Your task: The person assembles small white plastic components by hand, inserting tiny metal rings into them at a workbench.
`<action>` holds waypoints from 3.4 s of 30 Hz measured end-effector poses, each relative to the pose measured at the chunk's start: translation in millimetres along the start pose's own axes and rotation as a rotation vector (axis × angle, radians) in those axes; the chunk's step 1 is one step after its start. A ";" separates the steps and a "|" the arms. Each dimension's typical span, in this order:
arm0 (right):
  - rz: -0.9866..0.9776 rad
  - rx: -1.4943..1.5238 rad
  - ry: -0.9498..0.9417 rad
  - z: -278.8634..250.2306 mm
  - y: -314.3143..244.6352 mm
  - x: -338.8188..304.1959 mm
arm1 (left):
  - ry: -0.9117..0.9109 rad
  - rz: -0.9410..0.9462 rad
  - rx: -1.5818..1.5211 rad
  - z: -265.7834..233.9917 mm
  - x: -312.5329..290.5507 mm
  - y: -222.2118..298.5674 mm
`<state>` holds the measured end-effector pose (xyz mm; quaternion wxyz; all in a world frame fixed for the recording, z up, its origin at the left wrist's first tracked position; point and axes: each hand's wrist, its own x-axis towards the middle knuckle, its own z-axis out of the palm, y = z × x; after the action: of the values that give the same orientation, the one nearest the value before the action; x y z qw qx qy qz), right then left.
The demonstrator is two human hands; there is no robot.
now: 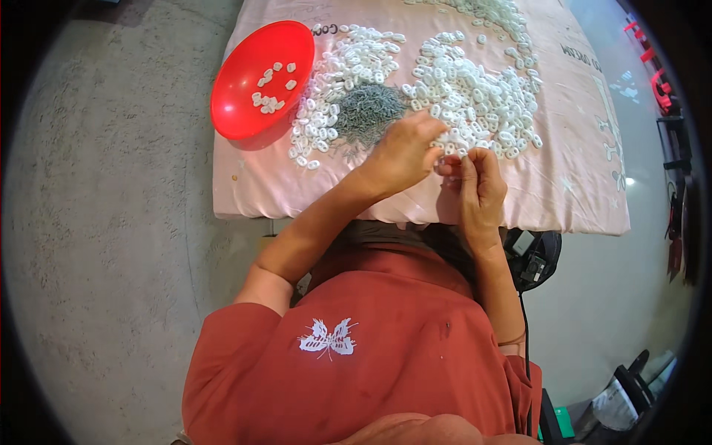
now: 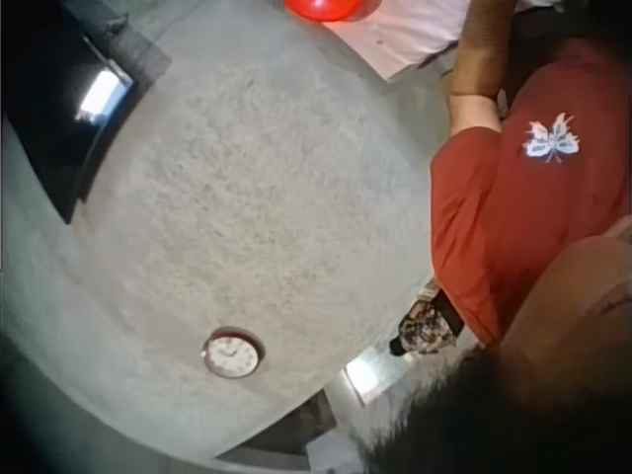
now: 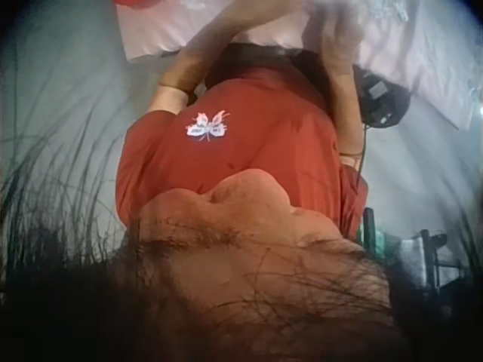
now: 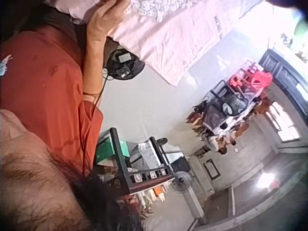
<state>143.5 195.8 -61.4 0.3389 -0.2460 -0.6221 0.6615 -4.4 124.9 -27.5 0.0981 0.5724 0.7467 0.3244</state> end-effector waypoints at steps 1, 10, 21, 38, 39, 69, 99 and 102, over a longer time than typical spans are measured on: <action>-0.020 -0.034 0.028 -0.5 1.4 1.7 | 0.008 -0.004 0.004 5.0 5.0 -1.9; -0.099 0.094 0.074 -8.5 3.8 0.5 | 0.247 0.088 -0.171 -12.3 3.0 -4.7; 0.158 0.240 -0.091 0.3 -8.8 3.1 | 0.298 -0.386 0.191 -88.7 -65.2 -77.5; 0.005 -0.069 -0.194 3.3 -0.7 2.5 | 0.188 -0.391 0.331 -90.2 -52.5 -79.1; 0.025 -0.059 -0.196 3.3 -0.9 2.8 | 0.195 -0.376 0.325 -89.7 -52.9 -75.1; 0.072 -0.054 -0.181 1.9 -6.4 4.0 | 0.069 -0.082 -0.059 -30.0 -44.3 -19.6; 0.167 0.092 -0.256 -6.8 -2.6 9.3 | -0.073 -0.419 -0.739 -10.5 -30.2 14.7; 0.184 0.150 -0.263 -8.6 -2.4 8.9 | -0.074 -0.435 -0.763 -7.9 -29.8 15.7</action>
<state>144.5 208.2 -59.1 0.2101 -0.1872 -0.5850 0.7606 13.6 96.7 -18.8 0.3951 0.3358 0.6726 0.5280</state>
